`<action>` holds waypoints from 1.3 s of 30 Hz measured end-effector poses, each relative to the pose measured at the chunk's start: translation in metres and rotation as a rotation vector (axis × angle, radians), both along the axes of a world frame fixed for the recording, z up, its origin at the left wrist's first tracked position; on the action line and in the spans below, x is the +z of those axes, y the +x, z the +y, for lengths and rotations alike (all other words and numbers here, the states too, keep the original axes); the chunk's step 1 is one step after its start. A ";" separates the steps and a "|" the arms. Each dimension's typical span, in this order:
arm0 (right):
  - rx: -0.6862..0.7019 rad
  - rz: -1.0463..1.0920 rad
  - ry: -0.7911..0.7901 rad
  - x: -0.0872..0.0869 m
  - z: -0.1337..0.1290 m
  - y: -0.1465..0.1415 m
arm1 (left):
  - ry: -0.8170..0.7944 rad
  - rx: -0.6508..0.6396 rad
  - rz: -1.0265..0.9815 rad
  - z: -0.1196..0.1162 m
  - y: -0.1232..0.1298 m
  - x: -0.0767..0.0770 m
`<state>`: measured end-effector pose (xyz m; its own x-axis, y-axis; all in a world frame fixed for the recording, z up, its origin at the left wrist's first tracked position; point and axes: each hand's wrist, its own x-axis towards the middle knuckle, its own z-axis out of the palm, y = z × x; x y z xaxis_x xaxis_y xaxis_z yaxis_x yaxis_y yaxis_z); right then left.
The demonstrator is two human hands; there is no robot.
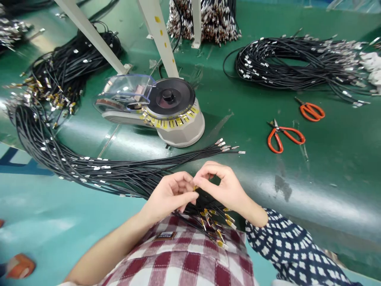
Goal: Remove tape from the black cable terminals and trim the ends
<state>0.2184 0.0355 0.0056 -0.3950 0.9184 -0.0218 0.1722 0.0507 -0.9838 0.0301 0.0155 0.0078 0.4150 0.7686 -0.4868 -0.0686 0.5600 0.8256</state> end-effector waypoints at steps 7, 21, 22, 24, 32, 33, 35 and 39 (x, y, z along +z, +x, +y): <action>0.013 -0.242 0.137 -0.013 0.033 0.042 | 0.203 -0.206 0.243 -0.017 0.006 -0.012; -0.260 -0.706 0.604 -0.033 0.063 0.074 | 0.889 -0.092 0.475 -0.010 0.003 -0.013; -0.256 -0.684 0.606 -0.030 0.062 0.074 | 0.931 -0.066 0.497 -0.008 0.002 -0.011; -0.235 -0.583 0.596 -0.017 0.058 0.072 | 1.042 0.020 0.561 -0.005 0.001 -0.007; 0.223 -0.382 0.407 0.054 0.033 0.036 | 0.824 -0.015 0.433 0.004 0.014 0.020; 0.219 -0.375 0.390 0.055 0.032 0.031 | 0.674 -0.034 0.364 0.004 0.015 0.021; 0.207 -0.350 0.337 0.051 0.032 0.023 | 0.401 -0.020 0.223 0.003 0.016 0.019; 0.149 -0.275 0.209 0.034 0.039 0.013 | 0.113 0.094 0.024 0.000 0.012 0.012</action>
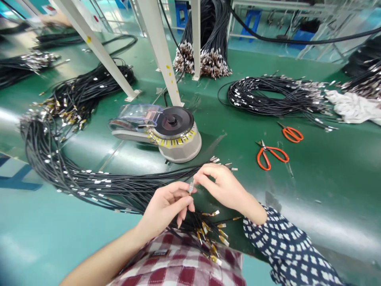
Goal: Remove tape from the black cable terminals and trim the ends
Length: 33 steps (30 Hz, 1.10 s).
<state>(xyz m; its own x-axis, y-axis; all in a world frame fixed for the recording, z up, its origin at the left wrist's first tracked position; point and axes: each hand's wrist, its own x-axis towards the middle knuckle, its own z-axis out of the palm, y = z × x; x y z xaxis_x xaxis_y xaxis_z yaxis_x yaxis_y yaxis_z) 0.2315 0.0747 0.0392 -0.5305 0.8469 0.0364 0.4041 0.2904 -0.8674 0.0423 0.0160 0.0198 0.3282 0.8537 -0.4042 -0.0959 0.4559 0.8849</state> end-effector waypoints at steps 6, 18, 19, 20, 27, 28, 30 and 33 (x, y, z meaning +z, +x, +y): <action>-0.207 0.039 -0.057 -0.009 0.010 -0.005 | -0.052 0.084 -0.119 -0.002 -0.005 -0.006; -0.437 0.334 -0.114 0.001 0.051 -0.012 | -0.089 0.104 -0.203 -0.005 -0.003 -0.014; -0.459 0.330 -0.094 0.002 0.058 -0.013 | -0.085 0.102 -0.205 -0.005 -0.003 -0.015; -0.477 0.320 -0.074 0.002 0.064 -0.015 | -0.082 0.099 -0.204 -0.005 -0.003 -0.015; -0.449 0.233 -0.023 -0.005 0.087 -0.029 | -0.084 0.102 -0.193 -0.007 -0.001 -0.019; -0.446 0.226 -0.012 -0.005 0.087 -0.031 | -0.083 0.102 -0.192 -0.007 -0.001 -0.019; -0.460 0.219 0.021 -0.003 0.083 -0.034 | -0.083 0.102 -0.188 -0.007 -0.001 -0.019; -0.530 0.129 0.246 0.004 0.073 -0.037 | -0.084 0.099 -0.187 -0.007 -0.002 -0.018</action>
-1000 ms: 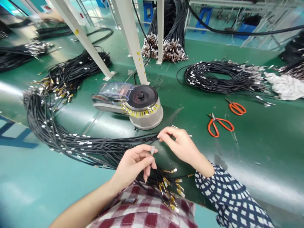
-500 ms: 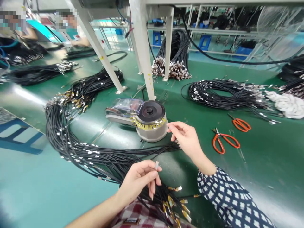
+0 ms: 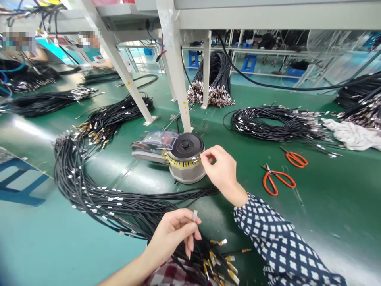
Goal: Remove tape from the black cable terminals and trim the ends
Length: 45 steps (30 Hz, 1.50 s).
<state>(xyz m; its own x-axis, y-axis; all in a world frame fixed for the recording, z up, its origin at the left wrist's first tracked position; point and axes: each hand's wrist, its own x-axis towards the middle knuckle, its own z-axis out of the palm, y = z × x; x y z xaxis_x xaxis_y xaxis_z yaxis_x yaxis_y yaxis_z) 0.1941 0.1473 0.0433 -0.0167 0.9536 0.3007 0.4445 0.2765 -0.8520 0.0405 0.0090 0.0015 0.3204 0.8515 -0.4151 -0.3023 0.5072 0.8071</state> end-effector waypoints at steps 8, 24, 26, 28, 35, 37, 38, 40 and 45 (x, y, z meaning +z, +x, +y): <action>-0.002 0.037 0.054 0.000 -0.002 0.002 | -0.007 0.003 -0.005 -0.001 0.000 0.002; 0.034 -0.149 0.202 0.011 -0.045 0.009 | 0.035 0.041 -0.019 0.000 -0.004 0.005; 0.076 -0.120 0.072 0.005 -0.056 0.022 | 0.047 0.050 -0.054 0.001 -0.004 0.002; 0.092 -0.104 -0.036 -0.007 -0.065 0.035 | 0.060 0.058 -0.096 0.003 -0.003 -0.001; 0.161 0.032 -0.211 -0.038 -0.087 0.051 | 0.100 0.067 -0.158 0.006 -0.002 -0.006; 0.203 0.075 -0.220 -0.038 -0.090 0.049 | 0.093 0.064 -0.153 0.006 -0.002 -0.005; 0.222 0.093 -0.229 -0.037 -0.092 0.048 | 0.089 0.061 -0.150 0.005 -0.002 -0.004; 0.259 0.121 -0.261 -0.034 -0.094 0.045 | 0.082 0.057 -0.124 0.004 -0.003 -0.001; 0.391 0.175 -0.374 -0.024 -0.100 0.035 | 0.049 0.074 -0.009 0.000 -0.006 0.010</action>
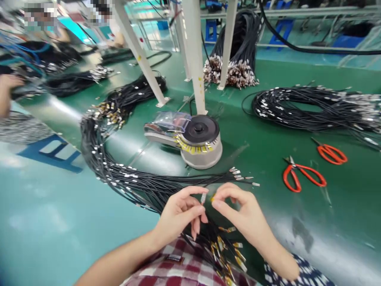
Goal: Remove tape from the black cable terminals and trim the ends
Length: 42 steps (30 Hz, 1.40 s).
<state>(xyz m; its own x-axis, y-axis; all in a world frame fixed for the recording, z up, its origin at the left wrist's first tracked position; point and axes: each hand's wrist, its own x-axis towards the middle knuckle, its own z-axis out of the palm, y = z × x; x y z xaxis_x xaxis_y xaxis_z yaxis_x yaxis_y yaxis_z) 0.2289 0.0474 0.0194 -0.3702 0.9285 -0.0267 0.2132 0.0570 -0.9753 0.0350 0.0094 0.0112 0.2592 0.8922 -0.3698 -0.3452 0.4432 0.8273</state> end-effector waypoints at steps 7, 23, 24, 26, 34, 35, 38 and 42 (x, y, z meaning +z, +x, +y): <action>0.045 -0.010 -0.069 0.003 -0.004 -0.009 | -0.012 -0.016 0.061 -0.002 -0.001 0.004; 0.028 -0.017 -0.039 0.006 -0.005 -0.016 | 0.005 -0.027 0.141 -0.007 -0.001 0.005; 0.028 -0.021 -0.038 0.006 -0.005 -0.016 | 0.005 -0.025 0.146 -0.007 -0.001 0.005; 0.029 -0.030 -0.037 0.006 -0.005 -0.016 | 0.001 -0.024 0.157 -0.007 -0.001 0.006; 0.022 -0.049 -0.016 0.009 -0.006 -0.017 | 0.006 -0.028 0.180 -0.007 -0.001 0.008; 0.019 -0.050 -0.017 0.009 -0.006 -0.017 | 0.008 -0.028 0.179 -0.007 -0.001 0.008; 0.003 -0.047 -0.025 0.009 -0.008 -0.018 | 0.013 -0.024 0.170 -0.008 0.000 0.009; -0.005 -0.035 -0.025 0.006 -0.008 -0.021 | 0.039 -0.020 0.114 -0.006 0.000 0.005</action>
